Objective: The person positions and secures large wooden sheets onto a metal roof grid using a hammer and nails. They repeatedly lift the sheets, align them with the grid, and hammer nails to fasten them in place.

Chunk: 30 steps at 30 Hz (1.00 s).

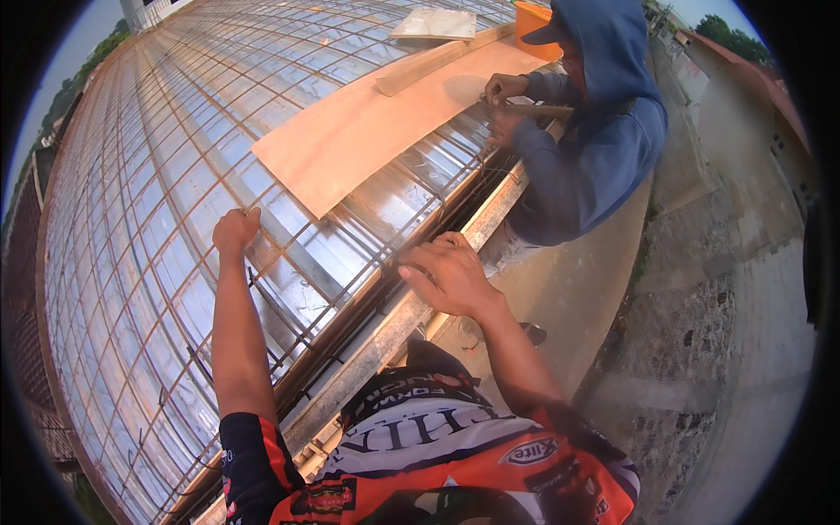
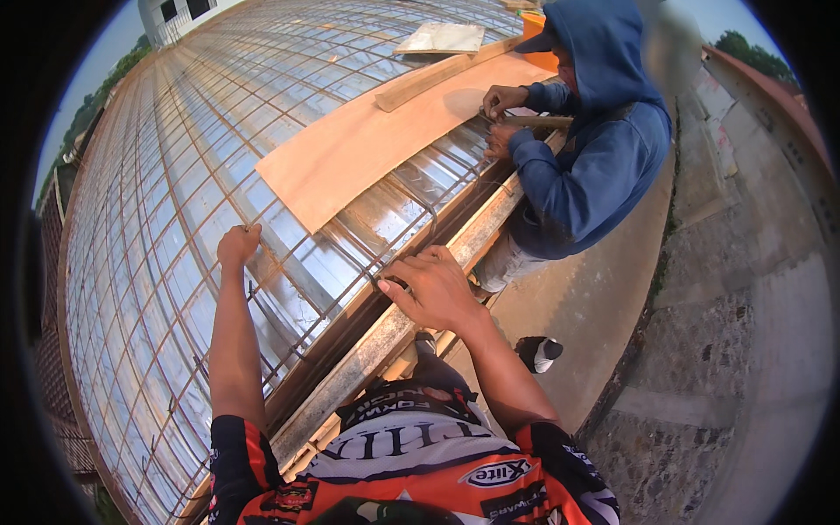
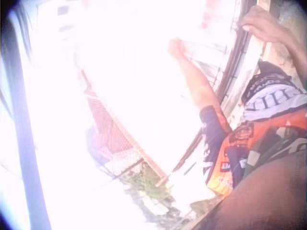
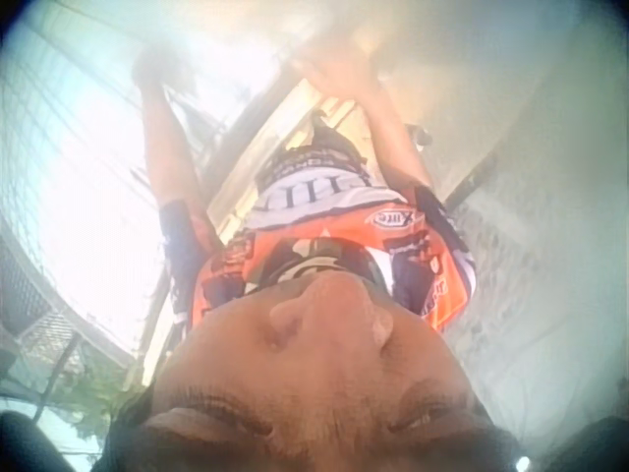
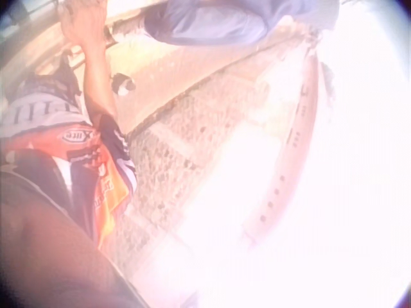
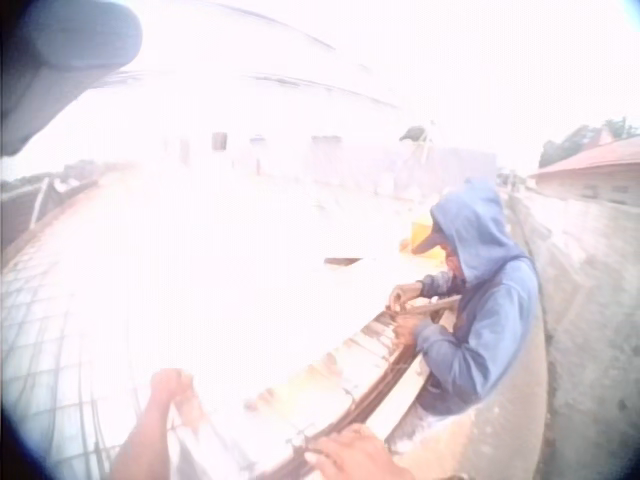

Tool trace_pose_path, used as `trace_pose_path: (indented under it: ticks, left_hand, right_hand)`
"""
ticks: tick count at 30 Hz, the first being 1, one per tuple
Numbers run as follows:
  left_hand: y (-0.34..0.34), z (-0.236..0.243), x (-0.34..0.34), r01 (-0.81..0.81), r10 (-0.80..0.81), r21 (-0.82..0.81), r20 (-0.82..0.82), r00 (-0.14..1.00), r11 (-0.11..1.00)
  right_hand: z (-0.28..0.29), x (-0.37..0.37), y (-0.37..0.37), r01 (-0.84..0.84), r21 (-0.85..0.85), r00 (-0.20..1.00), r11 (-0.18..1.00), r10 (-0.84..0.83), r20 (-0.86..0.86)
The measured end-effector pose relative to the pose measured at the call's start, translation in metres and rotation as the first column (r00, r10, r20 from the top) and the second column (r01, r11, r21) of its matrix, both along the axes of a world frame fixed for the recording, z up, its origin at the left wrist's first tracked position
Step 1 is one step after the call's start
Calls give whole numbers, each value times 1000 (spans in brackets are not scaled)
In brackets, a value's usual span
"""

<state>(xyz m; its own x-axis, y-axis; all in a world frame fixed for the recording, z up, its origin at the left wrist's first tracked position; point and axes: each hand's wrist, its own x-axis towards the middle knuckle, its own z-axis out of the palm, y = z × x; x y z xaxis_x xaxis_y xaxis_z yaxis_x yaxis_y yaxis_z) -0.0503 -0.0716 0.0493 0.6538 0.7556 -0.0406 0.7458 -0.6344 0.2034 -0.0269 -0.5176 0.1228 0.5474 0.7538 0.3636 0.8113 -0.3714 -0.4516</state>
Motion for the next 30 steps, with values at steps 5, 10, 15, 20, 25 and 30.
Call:
trace_pose_path:
  ticks: [5, 10, 15, 20, 25, 30]
  left_hand:
    - [1, 2, -3, 27, -27, -19, -16, 1000, 999]
    - [6, 0, -5, 26, -27, -32, -30, 999, 999]
    - [0, 2, -2, 57, -59, -60, -32, 998, 997]
    - [5, 3, -4, 43, -49, -74, -78, 996, 996]
    - [7, 2, -4, 25, -33, -99, -89, 996, 995]
    - [7, 5, -1, 26, -39, -115, -113, 993, 993]
  right_hand:
    - [2, -5, 5, 25, 12, 1000, 1000, -25, 1]
    - [-9, 1, 10, -1, 48, 1000, 999, 0, 18]
    - [-7, 3, 6, 20, -38, 1000, 999, -20, -10]
    - [-14, 7, 11, -18, -54, 1000, 998, 17, -23]
    - [-16, 13, 15, -74, -14, 997, 997, 73, -37]
    - [-17, 19, 12, -106, -14, 993, 994, 105, -45]
